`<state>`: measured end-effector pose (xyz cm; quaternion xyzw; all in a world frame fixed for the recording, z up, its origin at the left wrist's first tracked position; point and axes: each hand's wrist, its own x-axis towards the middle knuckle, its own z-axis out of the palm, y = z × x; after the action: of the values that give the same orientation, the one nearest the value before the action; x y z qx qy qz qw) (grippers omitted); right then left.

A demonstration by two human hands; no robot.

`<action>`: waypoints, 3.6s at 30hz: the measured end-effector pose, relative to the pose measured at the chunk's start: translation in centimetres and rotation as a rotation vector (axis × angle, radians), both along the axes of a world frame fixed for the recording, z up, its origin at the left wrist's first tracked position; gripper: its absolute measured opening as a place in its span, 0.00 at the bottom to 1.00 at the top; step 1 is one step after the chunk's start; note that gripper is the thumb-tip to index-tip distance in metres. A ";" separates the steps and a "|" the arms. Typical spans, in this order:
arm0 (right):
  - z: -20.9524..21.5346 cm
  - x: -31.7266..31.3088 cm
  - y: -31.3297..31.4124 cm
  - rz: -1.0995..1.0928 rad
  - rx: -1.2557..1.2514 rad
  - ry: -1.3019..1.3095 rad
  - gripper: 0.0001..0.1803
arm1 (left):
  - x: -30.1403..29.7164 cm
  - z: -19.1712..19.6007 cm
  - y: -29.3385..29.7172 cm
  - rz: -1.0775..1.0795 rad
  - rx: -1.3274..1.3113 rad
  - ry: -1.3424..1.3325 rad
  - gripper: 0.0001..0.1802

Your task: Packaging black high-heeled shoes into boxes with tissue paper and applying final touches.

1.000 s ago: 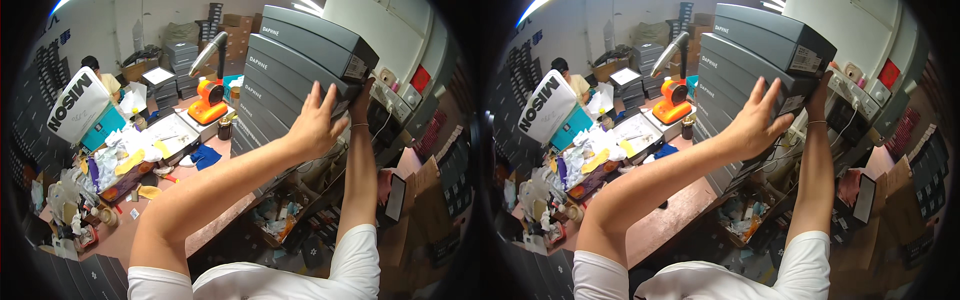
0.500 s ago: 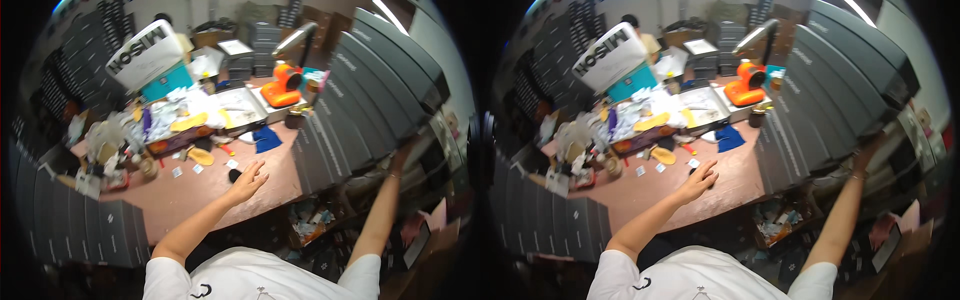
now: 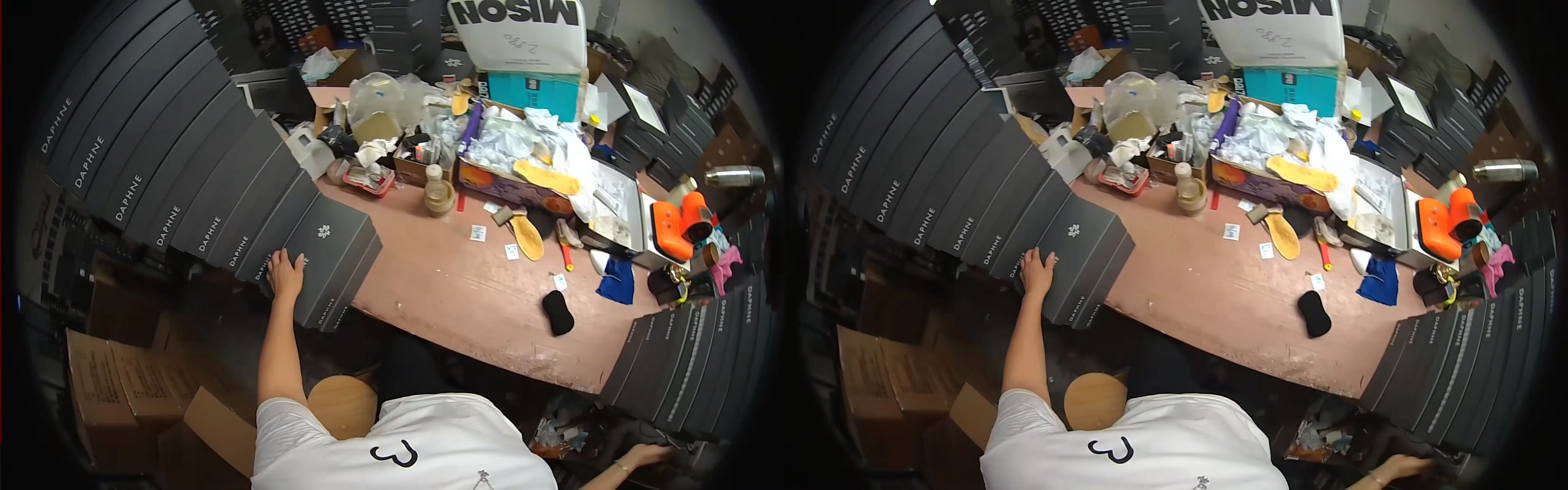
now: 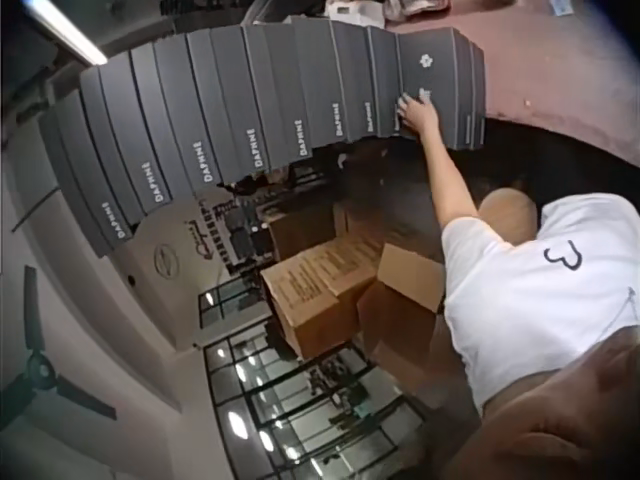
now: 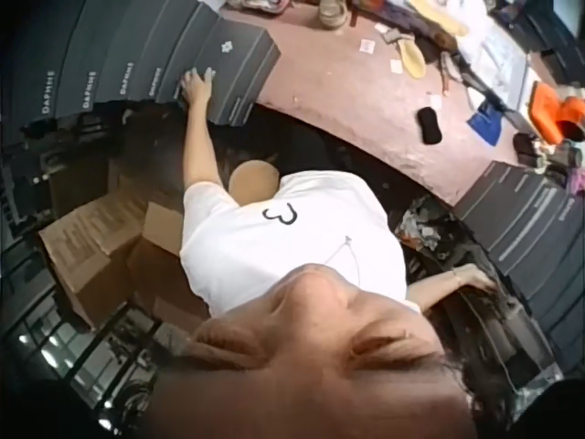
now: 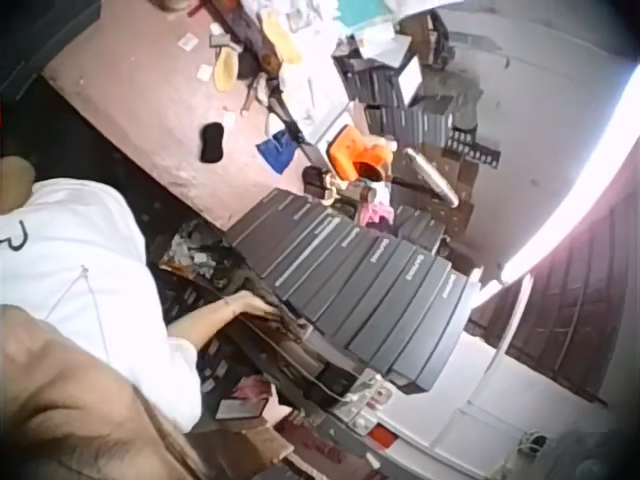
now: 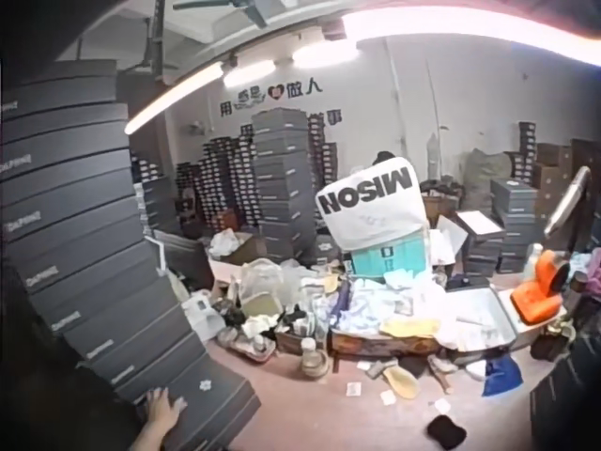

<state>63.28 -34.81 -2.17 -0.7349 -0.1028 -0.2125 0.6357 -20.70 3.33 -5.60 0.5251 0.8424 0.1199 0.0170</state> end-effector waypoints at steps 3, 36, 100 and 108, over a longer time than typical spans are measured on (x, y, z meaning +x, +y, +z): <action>-11.5 -8.4 4.4 0.474 0.362 0.770 0.10 | 2.9 4.1 0.5 0.118 -0.117 0.039 0.39; -3.1 -39.6 27.1 1.812 -0.864 0.034 0.40 | 20.2 -0.4 0.5 -0.220 0.020 -1.118 0.34; 1.9 -31.5 32.7 2.010 -1.011 -0.609 0.37 | 21.0 -2.1 -2.5 -0.311 -0.419 -1.724 0.22; -3.3 -28.8 28.2 1.535 -0.732 0.286 0.26 | 20.5 -0.1 0.9 0.351 0.443 -1.964 0.30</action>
<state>34.51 -6.65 -5.47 -0.6403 -0.5520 0.4173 0.3334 -0.21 4.21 -5.70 0.0554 0.4804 0.6513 0.5848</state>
